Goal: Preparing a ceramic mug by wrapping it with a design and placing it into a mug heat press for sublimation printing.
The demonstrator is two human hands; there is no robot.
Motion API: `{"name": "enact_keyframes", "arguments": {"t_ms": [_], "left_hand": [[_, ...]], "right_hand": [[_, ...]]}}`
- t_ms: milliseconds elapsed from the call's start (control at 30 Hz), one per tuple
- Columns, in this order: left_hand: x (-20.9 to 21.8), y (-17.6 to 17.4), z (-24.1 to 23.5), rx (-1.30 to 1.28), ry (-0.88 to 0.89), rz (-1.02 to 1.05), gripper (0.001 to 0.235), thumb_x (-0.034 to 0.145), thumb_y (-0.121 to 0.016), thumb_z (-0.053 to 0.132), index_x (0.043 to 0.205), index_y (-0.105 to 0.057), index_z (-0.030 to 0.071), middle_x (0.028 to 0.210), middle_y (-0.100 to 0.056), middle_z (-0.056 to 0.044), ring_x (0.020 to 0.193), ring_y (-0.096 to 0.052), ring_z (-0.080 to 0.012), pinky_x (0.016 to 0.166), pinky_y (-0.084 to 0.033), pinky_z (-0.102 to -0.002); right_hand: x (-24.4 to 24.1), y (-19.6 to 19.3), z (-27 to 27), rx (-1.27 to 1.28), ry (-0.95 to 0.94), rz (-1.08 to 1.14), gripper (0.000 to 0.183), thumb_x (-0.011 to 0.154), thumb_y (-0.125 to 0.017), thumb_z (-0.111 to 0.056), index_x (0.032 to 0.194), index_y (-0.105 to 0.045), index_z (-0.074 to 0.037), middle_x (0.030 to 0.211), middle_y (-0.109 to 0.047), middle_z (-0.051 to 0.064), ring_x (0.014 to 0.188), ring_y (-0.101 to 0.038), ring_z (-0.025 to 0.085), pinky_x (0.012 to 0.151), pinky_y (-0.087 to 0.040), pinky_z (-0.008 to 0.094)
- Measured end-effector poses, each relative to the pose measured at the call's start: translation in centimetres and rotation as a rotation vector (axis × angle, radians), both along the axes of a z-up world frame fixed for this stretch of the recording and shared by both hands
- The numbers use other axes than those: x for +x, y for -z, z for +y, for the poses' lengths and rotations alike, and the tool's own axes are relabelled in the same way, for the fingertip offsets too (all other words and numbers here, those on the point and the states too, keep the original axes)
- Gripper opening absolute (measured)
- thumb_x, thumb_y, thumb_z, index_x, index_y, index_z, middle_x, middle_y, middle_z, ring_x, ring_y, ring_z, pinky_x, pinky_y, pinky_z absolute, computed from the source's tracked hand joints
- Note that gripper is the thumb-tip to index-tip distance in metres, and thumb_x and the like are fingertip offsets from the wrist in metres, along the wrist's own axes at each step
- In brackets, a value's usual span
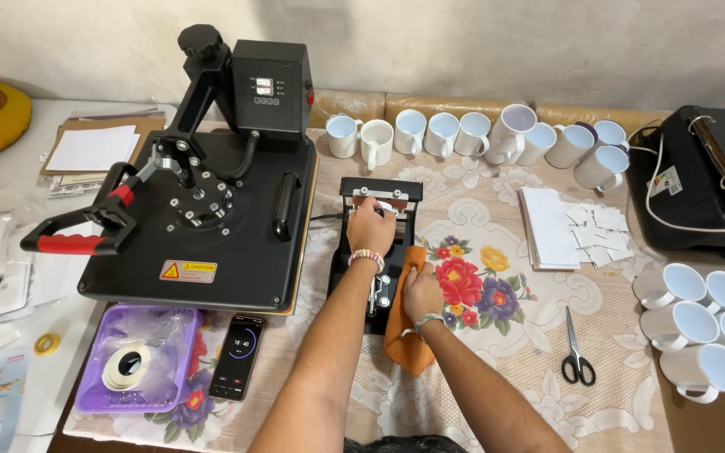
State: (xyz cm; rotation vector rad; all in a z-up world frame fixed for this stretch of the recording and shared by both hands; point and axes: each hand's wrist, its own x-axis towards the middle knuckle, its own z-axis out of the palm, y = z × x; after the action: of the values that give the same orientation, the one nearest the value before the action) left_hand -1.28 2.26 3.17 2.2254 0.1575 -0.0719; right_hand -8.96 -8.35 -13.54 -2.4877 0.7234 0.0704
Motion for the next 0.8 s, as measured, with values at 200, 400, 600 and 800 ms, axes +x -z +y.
{"name": "enact_keyframes", "arguments": {"t_ms": [200,400,600,800], "left_hand": [[0.7,1.2,-0.1,0.021,0.004,-0.007,0.024,0.084,-0.057,0.033,0.100,-0.064,0.016,0.098,-0.072,-0.017,0.108,-0.068,-0.0381,0.092,-0.055,-0.046],[-0.5,-1.5,-0.4,0.086,-0.041,0.047,0.025,0.089,-0.055,0.028,0.108,-0.062,0.013,0.105,-0.071,-0.020,0.109,-0.068,-0.0399,0.093,-0.055,-0.047],[-0.5,-0.5,-1.0,0.008,-0.112,0.122,0.030,0.089,-0.052,0.028,0.111,-0.065,0.012,0.105,-0.072,-0.017,0.107,-0.070,-0.0375,0.088,-0.057,-0.047],[-0.9,-1.1,-0.4,-0.078,-0.039,0.082,0.040,0.085,-0.055,0.035,0.114,-0.065,0.010,0.110,-0.071,-0.017,0.113,-0.066,-0.0383,0.093,-0.055,-0.049]], "right_hand": [[-0.2,-0.4,0.2,-0.012,-0.006,-0.012,0.041,0.103,-0.031,-0.046,0.119,-0.045,-0.011,0.098,-0.070,0.023,0.098,-0.071,0.047,0.088,-0.057,0.054],[-0.3,-1.2,0.3,0.000,-0.004,-0.025,0.040,0.103,-0.031,-0.044,0.115,-0.046,-0.010,0.099,-0.070,0.026,0.099,-0.069,0.050,0.088,-0.056,0.055],[-0.2,-1.1,0.3,-0.016,0.003,-0.006,0.039,0.104,-0.030,-0.044,0.115,-0.046,-0.010,0.097,-0.071,0.025,0.099,-0.070,0.049,0.088,-0.056,0.055],[-0.2,-1.0,0.2,-0.008,-0.001,-0.018,0.040,0.103,-0.030,-0.045,0.114,-0.046,-0.011,0.099,-0.070,0.025,0.100,-0.070,0.049,0.089,-0.056,0.055]]}}
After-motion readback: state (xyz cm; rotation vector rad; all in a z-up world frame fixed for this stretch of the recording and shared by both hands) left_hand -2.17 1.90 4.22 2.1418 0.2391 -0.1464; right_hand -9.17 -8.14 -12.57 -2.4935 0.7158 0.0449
